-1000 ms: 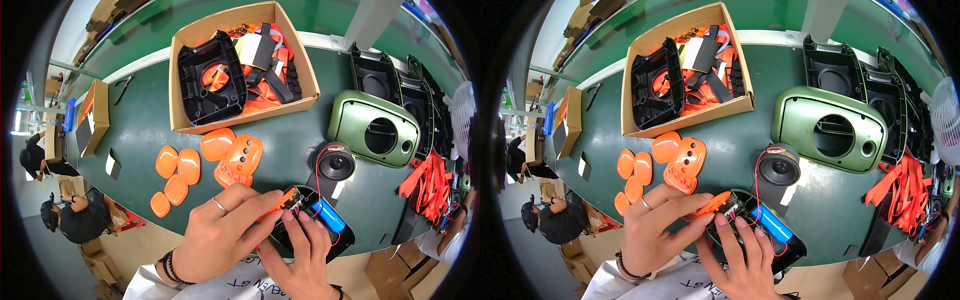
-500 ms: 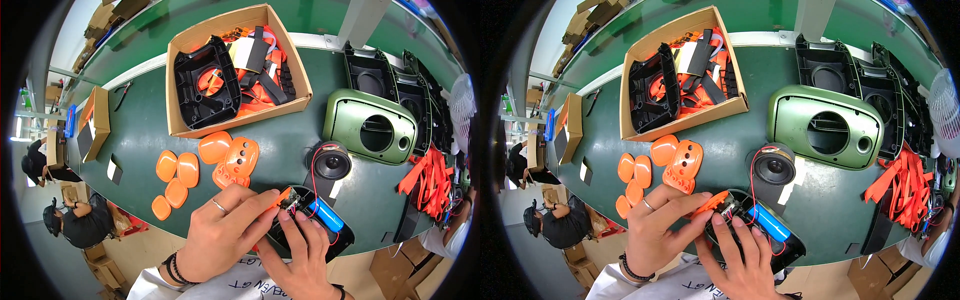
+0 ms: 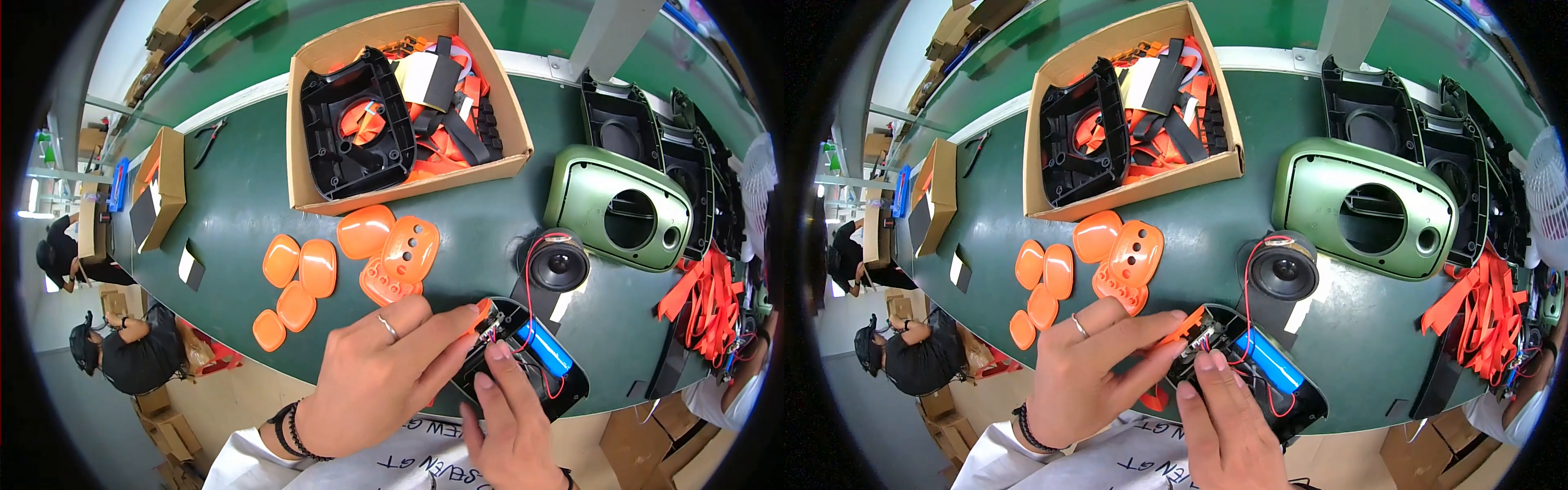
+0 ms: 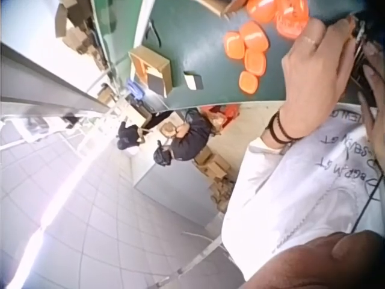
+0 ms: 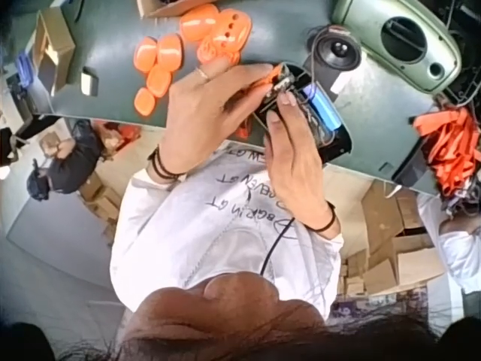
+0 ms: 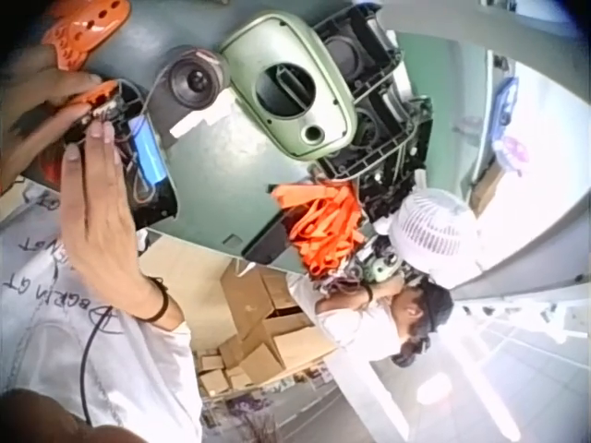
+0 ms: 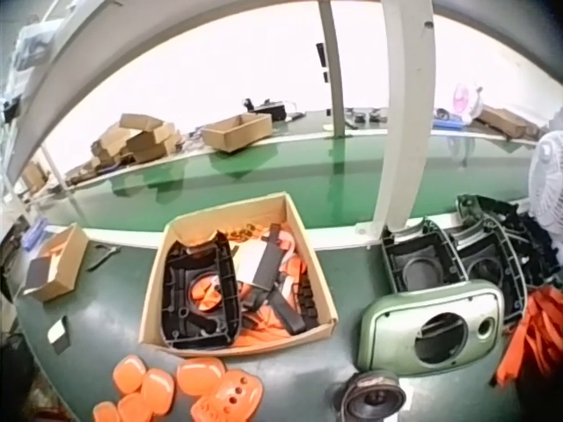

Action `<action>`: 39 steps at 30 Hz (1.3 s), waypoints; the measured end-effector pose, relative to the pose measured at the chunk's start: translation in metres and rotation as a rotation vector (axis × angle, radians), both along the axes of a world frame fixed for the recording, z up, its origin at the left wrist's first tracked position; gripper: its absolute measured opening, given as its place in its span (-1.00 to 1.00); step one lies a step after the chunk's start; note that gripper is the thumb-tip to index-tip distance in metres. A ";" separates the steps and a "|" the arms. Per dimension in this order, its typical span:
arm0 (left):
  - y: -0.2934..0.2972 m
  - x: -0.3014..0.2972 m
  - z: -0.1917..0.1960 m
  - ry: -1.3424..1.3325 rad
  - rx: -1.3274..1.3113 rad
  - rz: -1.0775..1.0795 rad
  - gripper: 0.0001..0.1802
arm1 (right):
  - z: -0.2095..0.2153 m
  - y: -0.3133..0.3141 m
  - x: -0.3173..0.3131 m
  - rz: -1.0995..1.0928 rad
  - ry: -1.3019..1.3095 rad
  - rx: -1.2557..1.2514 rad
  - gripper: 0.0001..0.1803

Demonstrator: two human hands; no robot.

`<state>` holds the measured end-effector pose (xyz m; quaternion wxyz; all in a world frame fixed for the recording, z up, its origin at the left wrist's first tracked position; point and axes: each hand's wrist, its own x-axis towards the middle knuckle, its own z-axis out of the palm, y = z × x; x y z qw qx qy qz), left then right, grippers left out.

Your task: Assembling a small electronic device by connecting internal wires, placing a speaker, and fitting the components into a plastic housing.

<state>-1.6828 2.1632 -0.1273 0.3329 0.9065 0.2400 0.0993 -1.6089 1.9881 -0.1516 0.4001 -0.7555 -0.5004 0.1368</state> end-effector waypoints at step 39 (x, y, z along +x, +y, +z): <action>0.000 -0.008 -0.011 -0.039 -0.063 -0.010 -0.74 | -0.001 -0.008 0.003 0.113 -0.118 -0.075 -0.20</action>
